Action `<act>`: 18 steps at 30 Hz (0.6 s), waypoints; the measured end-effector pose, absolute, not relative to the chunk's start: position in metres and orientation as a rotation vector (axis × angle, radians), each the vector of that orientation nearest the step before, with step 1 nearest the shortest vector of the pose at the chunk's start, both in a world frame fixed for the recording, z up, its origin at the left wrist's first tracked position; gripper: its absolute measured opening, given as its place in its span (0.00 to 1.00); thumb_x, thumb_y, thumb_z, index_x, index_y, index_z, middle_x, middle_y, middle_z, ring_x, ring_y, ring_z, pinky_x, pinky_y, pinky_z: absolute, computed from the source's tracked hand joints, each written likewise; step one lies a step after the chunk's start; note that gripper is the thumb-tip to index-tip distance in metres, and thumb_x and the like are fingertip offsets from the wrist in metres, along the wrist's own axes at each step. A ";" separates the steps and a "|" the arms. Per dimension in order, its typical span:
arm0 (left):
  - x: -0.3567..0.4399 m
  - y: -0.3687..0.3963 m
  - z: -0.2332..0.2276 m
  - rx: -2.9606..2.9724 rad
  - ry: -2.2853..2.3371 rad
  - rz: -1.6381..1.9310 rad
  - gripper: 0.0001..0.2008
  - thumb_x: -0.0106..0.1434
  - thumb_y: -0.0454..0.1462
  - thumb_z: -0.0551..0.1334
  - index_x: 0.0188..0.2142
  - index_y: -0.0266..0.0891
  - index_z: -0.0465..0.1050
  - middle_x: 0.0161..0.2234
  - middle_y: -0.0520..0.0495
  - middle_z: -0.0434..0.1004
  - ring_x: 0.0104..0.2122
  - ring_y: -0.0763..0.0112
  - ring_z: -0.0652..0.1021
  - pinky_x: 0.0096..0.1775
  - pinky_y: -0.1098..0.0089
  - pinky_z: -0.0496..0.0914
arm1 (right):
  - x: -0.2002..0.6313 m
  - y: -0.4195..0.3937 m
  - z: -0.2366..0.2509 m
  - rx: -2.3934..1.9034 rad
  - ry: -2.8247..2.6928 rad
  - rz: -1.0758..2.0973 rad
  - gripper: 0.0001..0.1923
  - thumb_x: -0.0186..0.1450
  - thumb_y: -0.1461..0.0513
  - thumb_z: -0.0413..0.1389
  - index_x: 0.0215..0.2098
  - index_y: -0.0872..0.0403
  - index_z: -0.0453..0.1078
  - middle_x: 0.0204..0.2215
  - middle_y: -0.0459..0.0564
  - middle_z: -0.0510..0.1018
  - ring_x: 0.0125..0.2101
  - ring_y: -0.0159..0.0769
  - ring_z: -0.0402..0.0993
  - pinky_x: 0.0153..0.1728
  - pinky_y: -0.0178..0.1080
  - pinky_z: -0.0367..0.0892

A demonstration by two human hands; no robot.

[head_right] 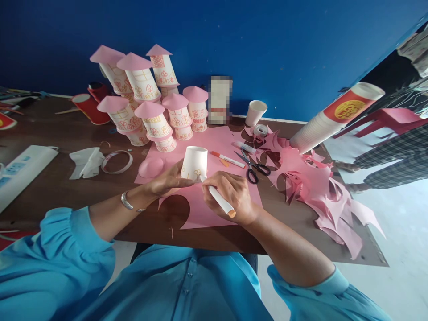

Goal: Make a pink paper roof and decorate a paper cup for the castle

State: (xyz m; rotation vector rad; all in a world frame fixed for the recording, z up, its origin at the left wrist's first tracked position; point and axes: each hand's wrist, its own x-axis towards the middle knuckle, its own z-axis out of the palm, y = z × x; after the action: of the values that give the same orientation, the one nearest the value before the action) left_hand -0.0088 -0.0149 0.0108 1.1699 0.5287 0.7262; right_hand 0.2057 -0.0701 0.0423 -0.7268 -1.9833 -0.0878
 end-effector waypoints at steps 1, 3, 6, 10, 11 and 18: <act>-0.009 -0.015 0.011 1.173 0.530 0.728 0.32 0.55 0.40 0.77 0.57 0.44 0.72 0.43 0.48 0.78 0.45 0.61 0.77 0.51 0.60 0.71 | 0.206 -0.070 0.042 -0.726 -1.986 -0.080 0.09 0.66 0.70 0.58 0.40 0.50 0.68 0.26 0.42 0.81 0.25 0.34 0.81 0.26 0.34 0.72; -0.008 -0.015 0.011 1.179 0.536 0.729 0.32 0.55 0.40 0.77 0.58 0.44 0.72 0.43 0.48 0.78 0.45 0.62 0.76 0.50 0.60 0.71 | 0.206 -0.070 0.042 -0.730 -1.989 -0.069 0.09 0.66 0.70 0.58 0.40 0.49 0.68 0.26 0.43 0.81 0.25 0.34 0.81 0.26 0.34 0.72; -0.008 -0.016 0.014 1.170 0.539 0.732 0.32 0.55 0.40 0.77 0.58 0.45 0.72 0.43 0.49 0.78 0.44 0.63 0.76 0.50 0.62 0.70 | 0.205 -0.071 0.042 -0.740 -1.989 -0.060 0.09 0.66 0.69 0.58 0.40 0.49 0.67 0.26 0.43 0.81 0.25 0.33 0.81 0.25 0.34 0.72; -0.008 -0.016 0.016 1.166 0.552 0.726 0.31 0.55 0.40 0.77 0.57 0.45 0.72 0.43 0.49 0.78 0.44 0.63 0.76 0.50 0.60 0.70 | 0.205 -0.071 0.043 -0.732 -1.993 -0.071 0.09 0.66 0.70 0.58 0.40 0.50 0.67 0.26 0.43 0.81 0.25 0.33 0.81 0.24 0.33 0.72; -0.008 -0.016 0.016 1.178 0.556 0.722 0.30 0.55 0.40 0.77 0.57 0.45 0.72 0.43 0.49 0.78 0.44 0.63 0.76 0.50 0.60 0.70 | 0.204 -0.071 0.043 -0.730 -1.994 -0.077 0.09 0.66 0.70 0.58 0.40 0.50 0.67 0.26 0.43 0.81 0.24 0.34 0.81 0.25 0.33 0.72; -0.008 -0.016 0.012 1.189 0.548 0.724 0.32 0.56 0.40 0.77 0.58 0.45 0.72 0.44 0.48 0.78 0.44 0.62 0.76 0.49 0.61 0.71 | 0.204 -0.071 0.044 -0.728 -1.996 -0.062 0.09 0.66 0.69 0.58 0.41 0.50 0.69 0.27 0.43 0.82 0.25 0.34 0.82 0.26 0.34 0.74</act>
State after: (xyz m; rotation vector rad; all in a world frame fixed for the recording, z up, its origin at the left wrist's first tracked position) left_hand -0.0080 -0.0156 0.0124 1.1891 0.5480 0.7240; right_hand 0.2039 -0.0712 0.0437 -0.7276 -1.9965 -0.0624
